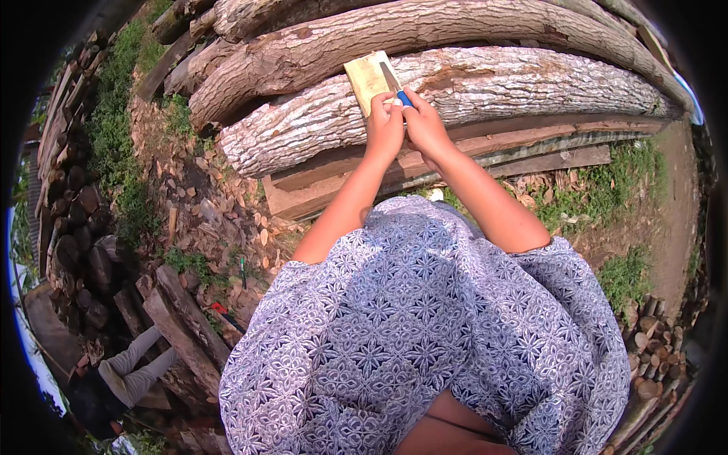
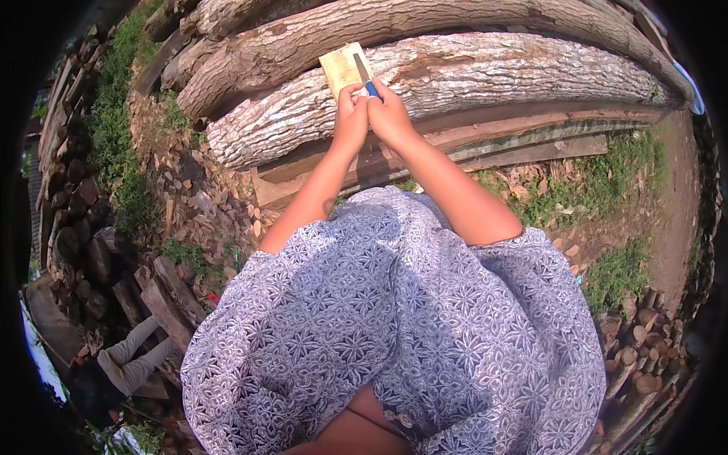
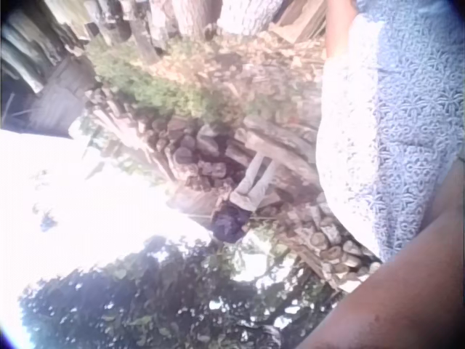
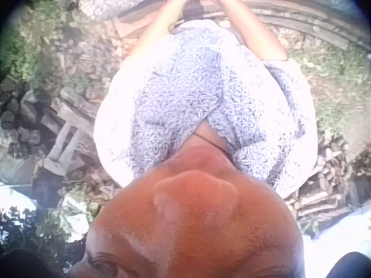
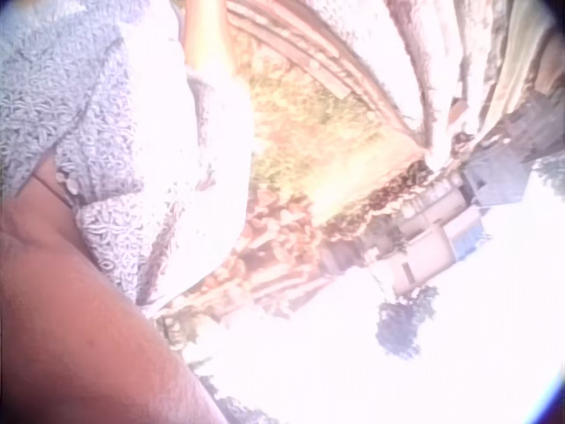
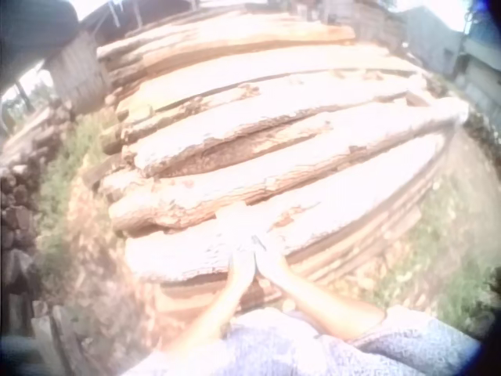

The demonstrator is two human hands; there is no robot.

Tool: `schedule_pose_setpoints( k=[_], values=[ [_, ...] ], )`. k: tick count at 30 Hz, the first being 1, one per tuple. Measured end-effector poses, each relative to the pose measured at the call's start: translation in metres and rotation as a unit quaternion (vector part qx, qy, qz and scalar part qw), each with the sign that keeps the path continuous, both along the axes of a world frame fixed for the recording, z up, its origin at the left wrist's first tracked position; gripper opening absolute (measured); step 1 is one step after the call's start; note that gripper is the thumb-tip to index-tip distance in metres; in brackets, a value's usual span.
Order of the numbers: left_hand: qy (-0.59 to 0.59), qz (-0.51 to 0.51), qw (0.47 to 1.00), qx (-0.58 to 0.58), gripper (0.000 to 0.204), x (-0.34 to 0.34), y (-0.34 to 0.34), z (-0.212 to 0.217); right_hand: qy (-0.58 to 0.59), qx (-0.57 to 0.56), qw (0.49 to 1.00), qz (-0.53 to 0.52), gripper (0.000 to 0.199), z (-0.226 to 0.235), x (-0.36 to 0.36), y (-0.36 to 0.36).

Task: The person sits on the ground and uses a chisel to carve and smooth the edges of a small wooden box. They repeatedly scrape the interior and exterior surfaces, then place the box on a nearby log to continue carving.

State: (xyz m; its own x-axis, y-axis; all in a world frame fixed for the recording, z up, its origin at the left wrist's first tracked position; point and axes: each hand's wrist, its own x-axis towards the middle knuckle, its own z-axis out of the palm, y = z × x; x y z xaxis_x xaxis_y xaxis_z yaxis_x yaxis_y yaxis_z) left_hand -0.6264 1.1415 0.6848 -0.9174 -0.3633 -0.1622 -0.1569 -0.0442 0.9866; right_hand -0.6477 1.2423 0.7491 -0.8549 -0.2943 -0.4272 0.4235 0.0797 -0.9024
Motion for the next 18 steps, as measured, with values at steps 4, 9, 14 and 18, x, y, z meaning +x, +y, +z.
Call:
schedule_pose_setpoints(
  k=[4,9,14,18],
  values=[
    [-0.097,-0.019,0.977,0.187,0.057,-0.021,0.003,0.022,0.027,0.017,1.0,-0.002,0.057,-0.018,-0.006,0.006],
    [-0.1,0.017,0.994,-0.047,0.046,-0.059,-0.012,-0.004,0.045,0.042,0.998,0.013,0.056,-0.006,0.002,0.006],
    [-0.075,0.026,0.987,-0.14,0.037,-0.074,-0.014,-0.005,0.047,0.061,0.997,0.023,0.056,-0.006,-0.006,0.004],
    [-0.04,-0.015,0.986,-0.162,0.034,-0.064,-0.018,0.001,0.078,0.055,0.995,-0.001,0.057,-0.021,-0.021,0.004]
  ],
)
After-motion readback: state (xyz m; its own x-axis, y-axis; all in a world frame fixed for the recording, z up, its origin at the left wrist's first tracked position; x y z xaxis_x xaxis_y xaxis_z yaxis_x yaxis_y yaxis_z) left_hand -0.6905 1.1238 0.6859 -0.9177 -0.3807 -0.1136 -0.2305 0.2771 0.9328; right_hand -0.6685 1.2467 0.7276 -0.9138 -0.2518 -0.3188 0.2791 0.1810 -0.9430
